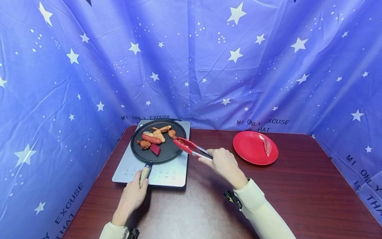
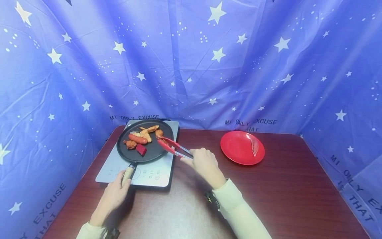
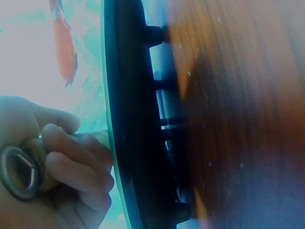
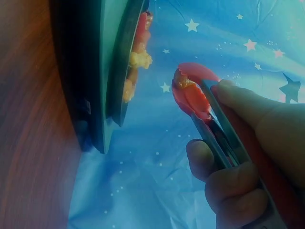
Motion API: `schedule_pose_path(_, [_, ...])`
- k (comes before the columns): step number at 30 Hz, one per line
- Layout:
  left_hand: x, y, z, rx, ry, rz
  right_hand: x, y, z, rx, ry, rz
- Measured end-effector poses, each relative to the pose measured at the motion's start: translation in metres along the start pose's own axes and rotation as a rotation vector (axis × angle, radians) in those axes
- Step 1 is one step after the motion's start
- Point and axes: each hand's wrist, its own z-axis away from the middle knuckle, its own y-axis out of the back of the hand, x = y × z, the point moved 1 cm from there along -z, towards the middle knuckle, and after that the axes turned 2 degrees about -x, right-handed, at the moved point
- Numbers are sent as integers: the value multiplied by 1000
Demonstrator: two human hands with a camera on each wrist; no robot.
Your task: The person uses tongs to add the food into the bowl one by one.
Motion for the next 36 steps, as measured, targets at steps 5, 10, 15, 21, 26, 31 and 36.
schedule_pose_path(5, [0,-1,0,5,-6,-1,-7,-7,-7,-22,4,10])
schedule_pose_path(10, [-1,-1,0,2,-4,3,-13,-15,-13,-41,38,27])
schedule_pose_path(15, [-2,-2,0,3,-3,3,-15,-24,-17,-48,48,14])
schedule_pose_path(21, [-2,-2,0,7,-5,-1,-17,-27,-23,-54,56,21])
schedule_pose_path(26, [-1,-1,0,6,-6,0,-21,-29,-27,-69,65,41])
schedule_pose_path(31, [-2,-1,0,4,-9,-1,-26,-31,-33,-85,72,64])
schedule_pose_path(36, [-2,-1,0,14,-18,1,-33,-33,-40,-104,57,91])
